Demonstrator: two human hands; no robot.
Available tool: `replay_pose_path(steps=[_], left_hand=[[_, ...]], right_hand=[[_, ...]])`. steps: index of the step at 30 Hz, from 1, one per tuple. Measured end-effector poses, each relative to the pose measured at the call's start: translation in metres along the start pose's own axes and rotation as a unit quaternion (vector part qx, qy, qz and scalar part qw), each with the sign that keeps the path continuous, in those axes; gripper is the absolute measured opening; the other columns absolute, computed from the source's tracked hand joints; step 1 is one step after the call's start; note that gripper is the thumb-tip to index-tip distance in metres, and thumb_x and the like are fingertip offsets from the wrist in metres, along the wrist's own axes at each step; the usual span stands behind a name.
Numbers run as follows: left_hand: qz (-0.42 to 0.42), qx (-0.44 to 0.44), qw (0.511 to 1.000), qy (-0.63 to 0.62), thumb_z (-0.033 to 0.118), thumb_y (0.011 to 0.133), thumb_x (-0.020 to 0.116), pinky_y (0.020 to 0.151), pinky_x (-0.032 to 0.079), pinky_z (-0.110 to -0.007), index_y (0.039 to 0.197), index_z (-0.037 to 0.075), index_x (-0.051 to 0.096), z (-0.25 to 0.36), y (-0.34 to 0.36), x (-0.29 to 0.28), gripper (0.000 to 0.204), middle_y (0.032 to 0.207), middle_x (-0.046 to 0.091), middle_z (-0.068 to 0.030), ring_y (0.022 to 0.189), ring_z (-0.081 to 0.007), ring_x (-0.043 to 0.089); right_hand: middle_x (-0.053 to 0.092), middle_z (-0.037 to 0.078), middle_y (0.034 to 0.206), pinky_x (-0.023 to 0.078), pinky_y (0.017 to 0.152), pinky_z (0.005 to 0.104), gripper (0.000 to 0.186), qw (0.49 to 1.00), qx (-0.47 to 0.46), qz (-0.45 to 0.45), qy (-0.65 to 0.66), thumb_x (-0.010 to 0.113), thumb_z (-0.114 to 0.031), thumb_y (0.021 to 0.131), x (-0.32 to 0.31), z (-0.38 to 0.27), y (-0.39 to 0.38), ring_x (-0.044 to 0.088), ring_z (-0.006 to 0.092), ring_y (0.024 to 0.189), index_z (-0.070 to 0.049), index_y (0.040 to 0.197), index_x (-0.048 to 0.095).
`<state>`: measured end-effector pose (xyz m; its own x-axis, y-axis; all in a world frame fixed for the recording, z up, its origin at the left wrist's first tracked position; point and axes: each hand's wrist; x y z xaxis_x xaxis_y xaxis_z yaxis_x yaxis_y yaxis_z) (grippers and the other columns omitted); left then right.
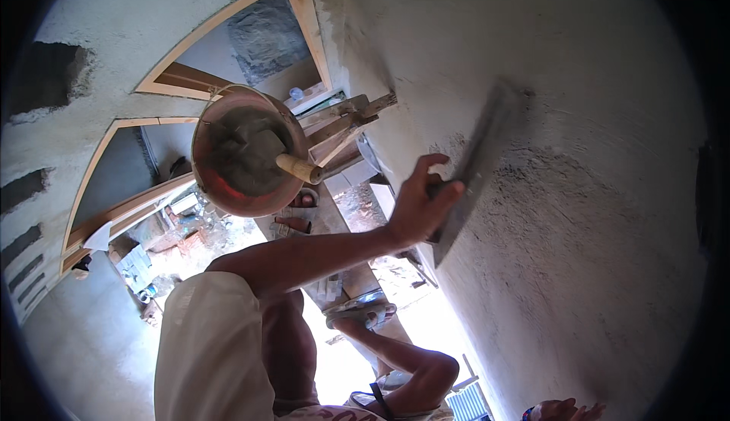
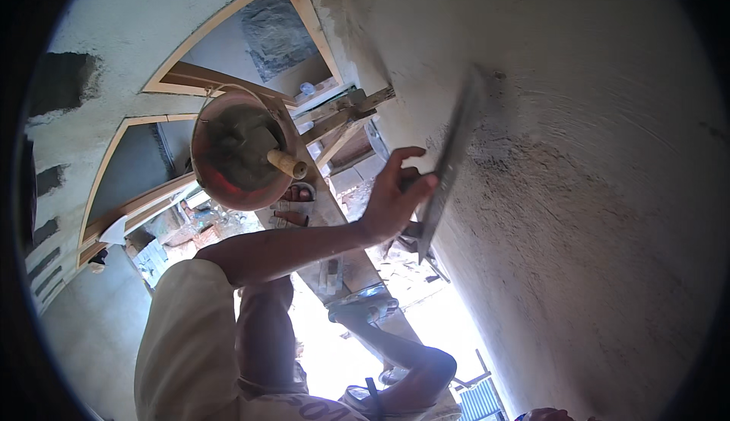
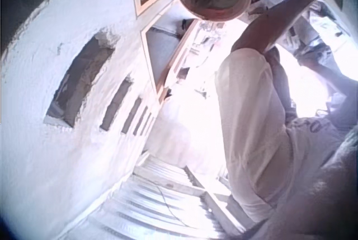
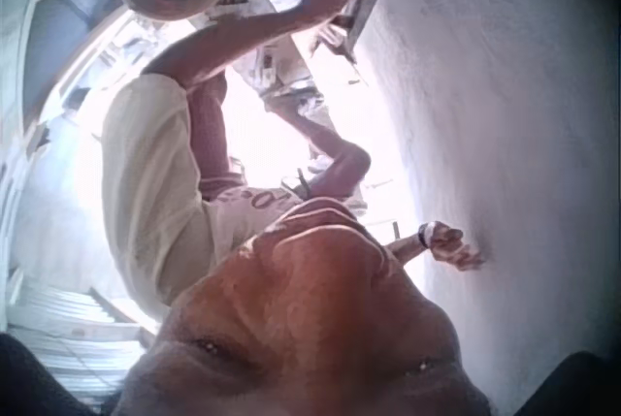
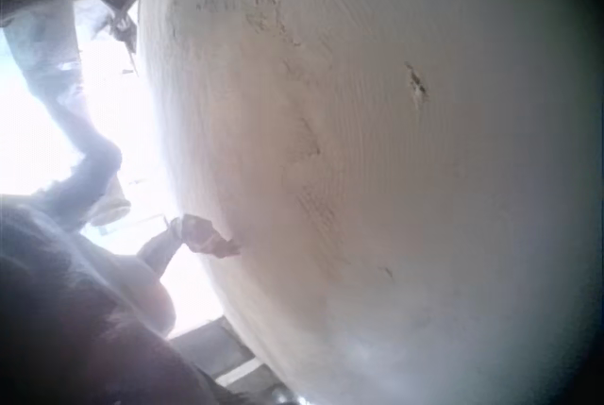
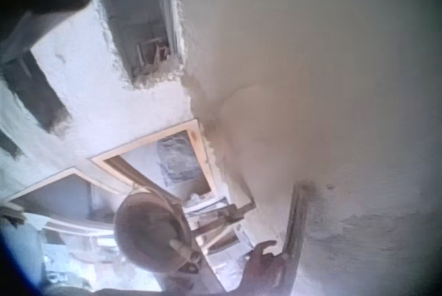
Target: The person scoops plaster onto a hawk and then applies it to a concrete wall using a trowel, smoothing the surface with repeated strokes.
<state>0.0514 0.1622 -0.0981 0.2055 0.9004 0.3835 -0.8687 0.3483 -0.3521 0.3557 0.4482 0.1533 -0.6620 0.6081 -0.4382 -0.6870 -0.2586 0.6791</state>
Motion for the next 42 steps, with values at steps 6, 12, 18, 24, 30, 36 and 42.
replay_pose_path(steps=[6, 12, 18, 24, 30, 36, 42], left_hand=[[0.192, -0.098, 0.974, -0.075, 0.032, 0.088, 0.066, 0.035, 0.031, -0.024, 0.117, 0.003, 0.053, -0.080, 0.030, -0.023, 0.043, 0.061, 0.048, 0.0008, 0.041, -0.0064, 0.040], [0.223, -0.123, 0.926, -0.278, 0.039, 0.089, 0.062, 0.034, 0.029, -0.025, 0.085, 0.014, 0.058, -0.210, 0.139, -0.090, 0.026, 0.052, 0.034, 0.0062, 0.036, -0.0066, 0.033], [0.192, -0.139, 0.921, -0.310, 0.040, 0.090, 0.060, 0.034, 0.028, -0.025, 0.075, 0.015, 0.054, -0.238, 0.186, -0.077, 0.029, 0.049, 0.029, 0.0071, 0.036, -0.0061, 0.029], [0.177, -0.080, 0.936, -0.292, 0.035, 0.088, 0.065, 0.033, 0.029, -0.024, 0.095, 0.004, 0.063, -0.153, 0.150, -0.036, 0.032, 0.051, 0.033, 0.0070, 0.036, -0.0039, 0.032], [0.216, 0.078, 0.970, -0.085, 0.033, 0.087, 0.067, 0.047, 0.049, -0.027, 0.115, -0.002, 0.061, -0.032, 0.078, 0.056, 0.045, 0.082, 0.067, -0.0111, 0.054, -0.0125, 0.059], [0.195, 0.202, 0.960, 0.010, 0.030, 0.084, 0.070, 0.053, 0.051, -0.029, 0.126, -0.002, 0.053, 0.083, -0.024, 0.166, 0.056, 0.077, 0.063, -0.0113, 0.062, -0.0161, 0.061], [0.041, 0.245, 0.969, 0.007, 0.033, 0.080, 0.072, 0.046, 0.043, -0.033, 0.127, 0.001, 0.054, 0.116, -0.098, 0.165, 0.059, 0.065, 0.050, -0.0096, 0.051, -0.0211, 0.052]], right_hand=[[0.054, 0.018, 0.118, 0.030, 0.100, 0.0600, 0.024, 0.999, -0.041, -0.015, -0.002, 0.055, -0.029, 0.092, 0.006, 0.018, 0.024, 0.045, 0.0375, 0.118, -0.008, 0.100, 0.060], [0.051, 0.019, 0.121, 0.027, 0.101, 0.0603, 0.028, 0.995, -0.098, -0.006, 0.012, 0.052, -0.035, 0.092, 0.035, -0.015, 0.030, 0.043, 0.0370, 0.120, -0.010, 0.101, 0.061], [0.048, 0.020, 0.125, 0.024, 0.103, 0.0605, 0.032, 0.991, -0.135, -0.010, 0.019, 0.050, -0.040, 0.092, 0.048, -0.027, 0.032, 0.040, 0.0365, 0.122, -0.012, 0.101, 0.062], [0.045, 0.021, 0.129, 0.021, 0.104, 0.0607, 0.036, 0.986, -0.163, -0.009, 0.039, 0.048, -0.045, 0.093, 0.052, -0.021, 0.043, 0.037, 0.0360, 0.124, -0.013, 0.101, 0.063], [0.043, 0.022, 0.133, 0.018, 0.106, 0.0618, 0.039, 0.970, -0.219, -0.058, 0.086, 0.046, -0.049, 0.093, 0.039, 0.023, 0.037, 0.036, 0.0358, 0.125, -0.016, 0.102, 0.064], [0.043, 0.024, 0.133, 0.015, 0.105, 0.0663, 0.036, 0.940, -0.180, -0.266, 0.114, 0.048, -0.045, 0.093, -0.001, 0.027, 0.046, 0.040, 0.0370, 0.124, -0.020, 0.115, 0.061], [0.066, 0.019, 0.086, 0.049, 0.062, 0.0420, 0.039, 0.841, -0.104, -0.366, 0.384, 0.041, -0.026, 0.098, -0.012, -0.018, 0.141, 0.059, 0.0331, 0.071, -0.002, 0.128, 0.048]])
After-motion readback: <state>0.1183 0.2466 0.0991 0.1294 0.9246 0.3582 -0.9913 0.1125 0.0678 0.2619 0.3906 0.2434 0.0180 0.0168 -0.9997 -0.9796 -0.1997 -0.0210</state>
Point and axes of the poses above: each hand's wrist, its own y-axis towards the middle knuckle, its own x-axis out of the palm, z = x × y
